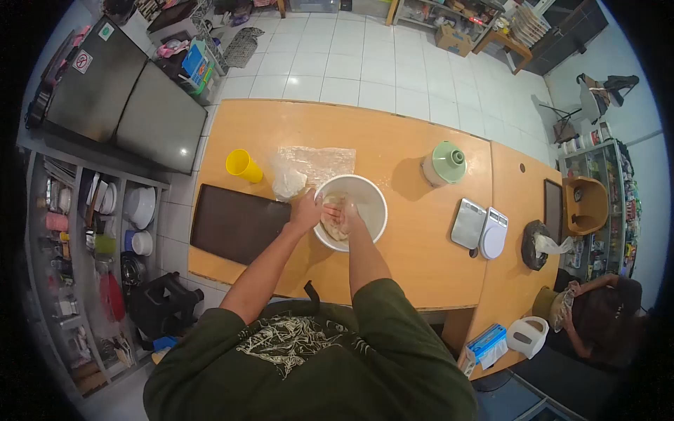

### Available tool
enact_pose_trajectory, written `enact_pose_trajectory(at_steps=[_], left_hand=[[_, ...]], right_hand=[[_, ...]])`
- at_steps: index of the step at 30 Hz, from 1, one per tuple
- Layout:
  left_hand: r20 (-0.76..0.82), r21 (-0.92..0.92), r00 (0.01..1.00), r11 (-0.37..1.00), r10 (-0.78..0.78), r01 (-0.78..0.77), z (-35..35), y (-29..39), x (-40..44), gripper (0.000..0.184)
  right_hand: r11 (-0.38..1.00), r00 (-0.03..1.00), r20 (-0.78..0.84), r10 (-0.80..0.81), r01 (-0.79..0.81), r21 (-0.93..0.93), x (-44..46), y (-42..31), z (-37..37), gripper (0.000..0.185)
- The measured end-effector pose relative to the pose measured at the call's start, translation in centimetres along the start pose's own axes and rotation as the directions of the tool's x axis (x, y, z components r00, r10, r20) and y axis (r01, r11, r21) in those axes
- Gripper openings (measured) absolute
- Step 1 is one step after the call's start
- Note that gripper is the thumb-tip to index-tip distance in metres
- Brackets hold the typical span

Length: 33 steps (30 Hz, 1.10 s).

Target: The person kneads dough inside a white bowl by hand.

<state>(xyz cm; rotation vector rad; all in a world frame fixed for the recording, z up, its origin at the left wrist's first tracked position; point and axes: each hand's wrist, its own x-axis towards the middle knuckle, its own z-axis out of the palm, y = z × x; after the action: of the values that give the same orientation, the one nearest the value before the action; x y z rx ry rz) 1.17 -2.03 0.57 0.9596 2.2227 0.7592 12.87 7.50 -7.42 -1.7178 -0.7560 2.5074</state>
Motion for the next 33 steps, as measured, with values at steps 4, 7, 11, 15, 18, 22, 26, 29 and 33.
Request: enact_pose_trajectory(at_steps=[4, 7, 11, 15, 18, 22, 26, 29, 33], left_hand=[[0.022, 0.018, 0.999, 0.999, -0.027, 0.027, 0.1, -0.5, 0.4, 0.034], [-0.010, 0.082, 1.000, 0.997, 0.012, -0.011, 0.7, -0.7, 0.7, 0.034], [-0.077, 0.075, 0.996, 0.996, 0.054, -0.048, 0.9, -0.9, 0.2, 0.031], [-0.046, 0.083, 0.999, 0.997, -0.004, 0.008, 0.0, 0.0, 0.2, 0.032], [0.001, 0.108, 1.000, 0.994, -0.012, 0.012, -0.5, 0.5, -0.1, 0.034], [0.010, 0.125, 1.000, 0.992, -0.017, 0.016, -0.9, 1.1, -0.6, 0.034], [-0.028, 0.112, 1.000, 0.994, -0.008, 0.011, -0.6, 0.9, -0.3, 0.034], [-0.042, 0.114, 0.999, 0.993, 0.012, -0.008, -0.3, 0.6, -0.3, 0.034], [-0.067, 0.110, 0.997, 0.994, 0.025, -0.017, -0.1, 0.5, -0.3, 0.034]], right_hand=[[0.993, 0.967, 0.243, 0.076, -0.096, 0.071, -2.2, -1.2, 0.2, 0.045], [0.955, 0.983, 0.184, -0.008, 0.062, -0.289, -6.0, -3.3, 1.1, 0.039], [-0.072, 0.696, 0.333, -0.636, 0.376, -0.924, -1.5, -2.4, -1.5, 0.037], [-0.032, 0.591, 0.261, -0.763, 0.369, -0.929, -0.3, -0.8, 0.1, 0.042], [-0.071, 0.722, 0.252, -0.644, 0.271, -0.960, -1.2, -1.6, 0.3, 0.042], [-0.228, 0.707, 0.445, -0.549, 0.386, -0.894, -5.8, -2.3, 0.3, 0.029], [-0.382, 0.875, 0.287, -0.390, 0.131, -0.915, -9.5, -0.3, 0.7, 0.032], [-0.120, 0.863, 0.226, -0.451, 0.193, -0.974, -10.4, 1.9, 1.3, 0.039], [0.325, 0.967, 0.161, -0.197, 0.220, -0.920, -5.2, 2.8, 1.2, 0.042]])
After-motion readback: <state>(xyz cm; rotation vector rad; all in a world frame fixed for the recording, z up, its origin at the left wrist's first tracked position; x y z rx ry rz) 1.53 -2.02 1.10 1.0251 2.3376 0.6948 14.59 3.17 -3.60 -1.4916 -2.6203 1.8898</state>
